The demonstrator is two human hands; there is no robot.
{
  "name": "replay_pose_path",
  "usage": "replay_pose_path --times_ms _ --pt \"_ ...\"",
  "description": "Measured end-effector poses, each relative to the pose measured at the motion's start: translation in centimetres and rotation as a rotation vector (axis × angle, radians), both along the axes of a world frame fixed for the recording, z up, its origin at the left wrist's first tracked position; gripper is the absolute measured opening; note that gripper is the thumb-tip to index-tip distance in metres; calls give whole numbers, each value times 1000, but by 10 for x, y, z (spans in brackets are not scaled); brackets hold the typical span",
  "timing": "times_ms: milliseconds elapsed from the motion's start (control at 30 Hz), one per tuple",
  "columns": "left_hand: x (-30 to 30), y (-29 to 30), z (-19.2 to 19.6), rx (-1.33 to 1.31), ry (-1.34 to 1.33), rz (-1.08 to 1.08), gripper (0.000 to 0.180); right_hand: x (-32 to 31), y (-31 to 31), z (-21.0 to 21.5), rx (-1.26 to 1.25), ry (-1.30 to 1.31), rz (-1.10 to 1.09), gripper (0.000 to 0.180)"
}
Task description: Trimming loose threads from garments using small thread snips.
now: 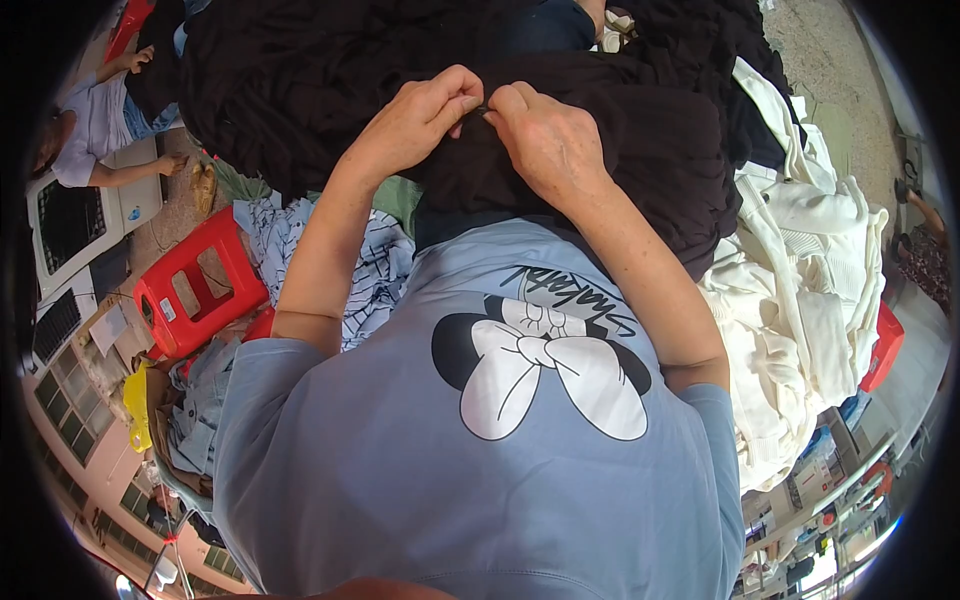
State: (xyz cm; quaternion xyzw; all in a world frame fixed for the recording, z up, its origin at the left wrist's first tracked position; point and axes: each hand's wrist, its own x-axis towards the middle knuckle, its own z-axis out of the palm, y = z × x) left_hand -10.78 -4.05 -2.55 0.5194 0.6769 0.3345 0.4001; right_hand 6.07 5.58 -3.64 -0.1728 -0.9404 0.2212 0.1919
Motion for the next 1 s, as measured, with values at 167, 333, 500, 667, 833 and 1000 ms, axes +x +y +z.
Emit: replay_pose_path --times_ms 167,333,500,667,833,1000 --pt "-6 2 -3 22 -116 210 13 6 2 0 -166 -33 -23 13" --pt "-55 -5 -17 93 633 754 13 19 6 1 -356 -70 -134 17" --pt "-46 -38 -11 112 160 163 27 15 8 2 -504 -46 -133 22" --pt "-7 -48 -24 249 394 237 25 18 18 2 -485 -66 10 21" --pt "24 -30 -24 201 390 273 19 16 30 14 -379 -129 69 15" --pt "36 -33 -22 336 530 335 11 -6 37 28 -479 -188 190 26"
